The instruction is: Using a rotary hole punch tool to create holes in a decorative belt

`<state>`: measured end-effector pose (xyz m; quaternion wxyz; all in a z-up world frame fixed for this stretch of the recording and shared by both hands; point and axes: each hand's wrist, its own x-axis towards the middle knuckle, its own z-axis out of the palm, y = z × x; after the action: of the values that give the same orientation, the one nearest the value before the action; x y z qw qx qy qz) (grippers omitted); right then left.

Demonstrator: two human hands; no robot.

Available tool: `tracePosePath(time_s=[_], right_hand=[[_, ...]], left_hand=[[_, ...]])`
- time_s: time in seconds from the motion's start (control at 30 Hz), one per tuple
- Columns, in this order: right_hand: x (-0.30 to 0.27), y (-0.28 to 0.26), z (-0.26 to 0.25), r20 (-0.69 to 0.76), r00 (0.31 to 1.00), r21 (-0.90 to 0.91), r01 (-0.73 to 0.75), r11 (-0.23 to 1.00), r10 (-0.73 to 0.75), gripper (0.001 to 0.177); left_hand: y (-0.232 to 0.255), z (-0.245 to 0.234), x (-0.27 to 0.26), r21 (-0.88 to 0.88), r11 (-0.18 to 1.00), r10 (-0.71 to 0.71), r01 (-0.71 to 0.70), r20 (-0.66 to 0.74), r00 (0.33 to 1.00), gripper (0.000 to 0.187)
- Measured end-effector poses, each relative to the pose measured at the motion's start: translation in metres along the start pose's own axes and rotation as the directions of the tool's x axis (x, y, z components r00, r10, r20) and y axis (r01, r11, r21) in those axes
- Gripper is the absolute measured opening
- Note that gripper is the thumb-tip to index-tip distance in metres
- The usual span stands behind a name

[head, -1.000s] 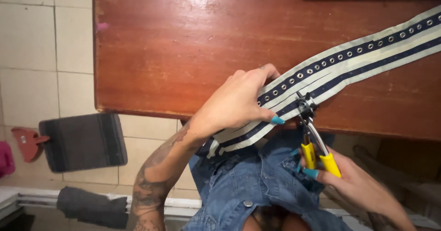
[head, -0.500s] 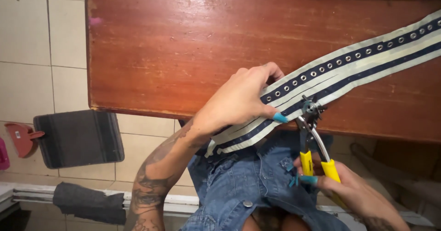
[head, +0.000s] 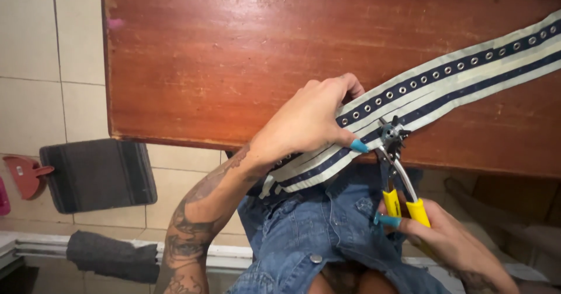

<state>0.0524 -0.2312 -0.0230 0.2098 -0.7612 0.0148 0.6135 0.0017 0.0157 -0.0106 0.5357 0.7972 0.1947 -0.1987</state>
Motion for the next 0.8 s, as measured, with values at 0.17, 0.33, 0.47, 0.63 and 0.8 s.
tracePosePath(time_s=[0.17,0.33,0.47,0.63,0.8], right_hand=[[-0.001,-0.002,-0.002,-0.011,0.998,-0.038,-0.054,0.998,0.054,0.030],[-0.007,-0.016,0.000,-0.067,0.987,-0.253,-0.156,0.955,0.143,0.033],[-0.004,-0.014,-0.004,0.014,0.995,-0.265,-0.090,0.960,0.097,0.035],[-0.001,-0.008,-0.002,0.014,1.000,-0.206,-0.023,0.978,0.026,0.032],[0.003,-0.001,-0.001,0.031,0.999,-0.119,0.047,0.992,-0.044,0.027]], left_hand=[[-0.005,0.002,0.002,0.005,0.999,0.032,-0.032,-0.018,0.999,0.047],[-0.006,0.002,0.000,-0.021,1.000,0.022,-0.022,-0.010,1.000,0.047],[-0.007,0.002,0.002,-0.004,0.999,0.040,-0.040,-0.021,0.999,0.044],[-0.008,0.003,0.001,-0.002,0.999,0.040,-0.040,-0.023,0.999,0.046],[-0.009,0.004,0.002,0.011,0.997,0.077,-0.076,-0.039,0.996,0.043]])
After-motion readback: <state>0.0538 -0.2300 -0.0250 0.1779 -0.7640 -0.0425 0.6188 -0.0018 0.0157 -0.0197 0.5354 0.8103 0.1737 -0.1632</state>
